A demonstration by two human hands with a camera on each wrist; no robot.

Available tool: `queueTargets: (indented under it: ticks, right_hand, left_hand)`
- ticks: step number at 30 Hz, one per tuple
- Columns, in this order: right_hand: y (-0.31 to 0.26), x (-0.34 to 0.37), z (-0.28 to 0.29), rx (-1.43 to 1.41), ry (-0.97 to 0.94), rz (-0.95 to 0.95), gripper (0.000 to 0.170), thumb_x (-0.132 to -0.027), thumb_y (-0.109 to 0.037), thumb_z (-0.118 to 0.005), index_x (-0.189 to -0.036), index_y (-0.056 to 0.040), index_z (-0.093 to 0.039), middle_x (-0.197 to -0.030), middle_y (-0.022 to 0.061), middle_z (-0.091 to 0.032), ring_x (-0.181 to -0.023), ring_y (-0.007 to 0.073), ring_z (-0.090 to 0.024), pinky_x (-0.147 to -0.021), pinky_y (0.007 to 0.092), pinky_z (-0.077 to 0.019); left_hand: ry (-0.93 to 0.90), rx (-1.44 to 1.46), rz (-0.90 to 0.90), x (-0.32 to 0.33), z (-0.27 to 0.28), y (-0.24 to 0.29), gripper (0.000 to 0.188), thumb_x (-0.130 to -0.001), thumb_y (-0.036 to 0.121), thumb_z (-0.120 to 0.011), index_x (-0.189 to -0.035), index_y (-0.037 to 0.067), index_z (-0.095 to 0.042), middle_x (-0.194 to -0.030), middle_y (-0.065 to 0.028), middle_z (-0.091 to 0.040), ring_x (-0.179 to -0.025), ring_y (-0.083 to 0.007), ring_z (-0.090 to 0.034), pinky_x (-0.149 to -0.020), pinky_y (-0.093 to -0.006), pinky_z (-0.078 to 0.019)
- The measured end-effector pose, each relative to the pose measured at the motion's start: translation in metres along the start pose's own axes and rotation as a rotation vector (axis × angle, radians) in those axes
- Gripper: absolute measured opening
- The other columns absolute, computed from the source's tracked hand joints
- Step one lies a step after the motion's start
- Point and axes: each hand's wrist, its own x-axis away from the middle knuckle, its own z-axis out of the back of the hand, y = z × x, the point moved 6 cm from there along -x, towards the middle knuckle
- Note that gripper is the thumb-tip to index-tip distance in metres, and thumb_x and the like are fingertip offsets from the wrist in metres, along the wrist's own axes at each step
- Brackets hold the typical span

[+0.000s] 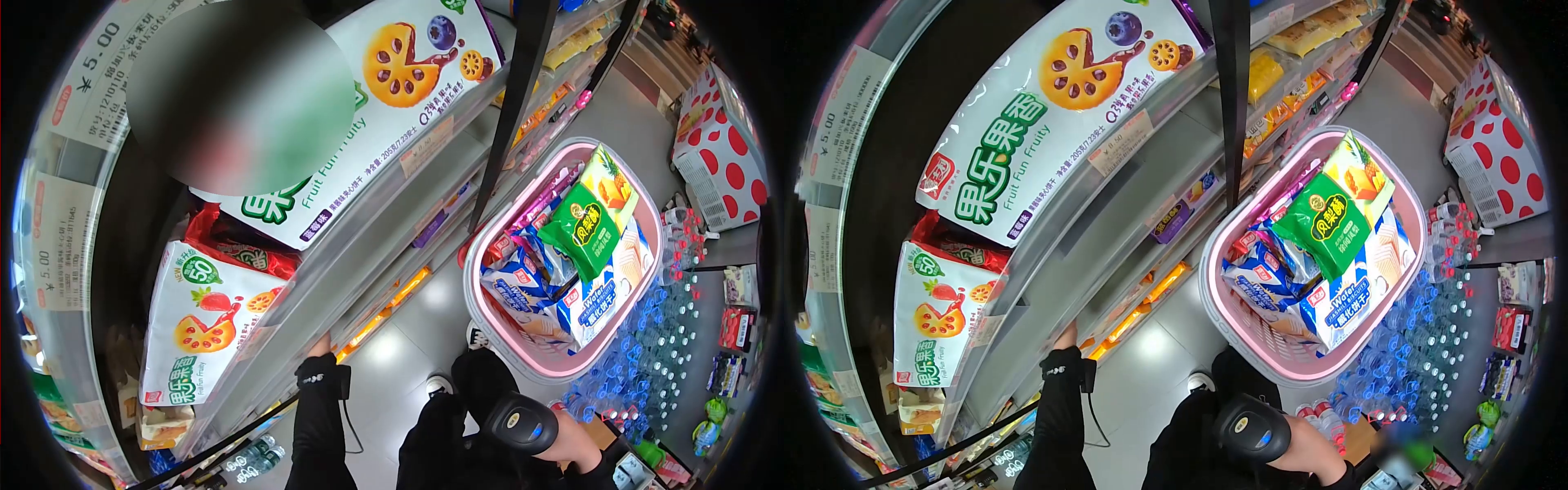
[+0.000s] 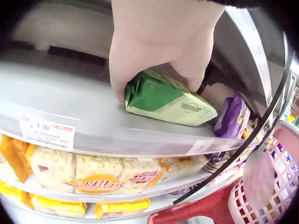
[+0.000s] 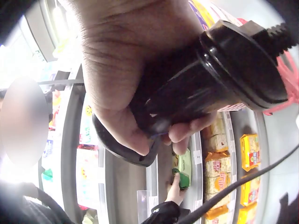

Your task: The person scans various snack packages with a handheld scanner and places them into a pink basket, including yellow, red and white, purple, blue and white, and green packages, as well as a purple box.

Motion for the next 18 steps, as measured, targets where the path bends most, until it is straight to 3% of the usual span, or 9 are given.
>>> queueTargets:
  ticks: [6,18]
  right_hand:
    - [0.019,-0.002,0.005,0.001,0.041,0.033,0.042,-0.061,-0.013,-0.069,-0.1,-0.0018,-0.054,-0.087,0.0143,-0.061,-0.08,0.0271,-0.06,-0.071,0.0317,-0.0462]
    - [0.009,-0.007,0.013,-0.01,0.105,0.027,0.032,-0.061,-0.013,-0.069,-0.088,-0.0005,-0.057,-0.077,0.0131,-0.061,-0.071,0.0248,-0.061,-0.063,0.0294,-0.0456]
  left_hand:
    - [0.025,0.112,0.039,-0.019,-0.012,-0.014,0.041,-0.079,0.039,-0.048,-0.104,0.007,-0.055,-0.102,-0.0134,-0.057,-0.094,-0.0316,-0.053,-0.086,-0.0406,-0.0386]
    - [0.077,0.256,0.1,0.012,-0.008,-0.056,0.042,-0.079,0.039,-0.048,-0.104,0.007,-0.054,-0.103,-0.0127,-0.056,-0.094,-0.0309,-0.052,-0.086,-0.0409,-0.0388]
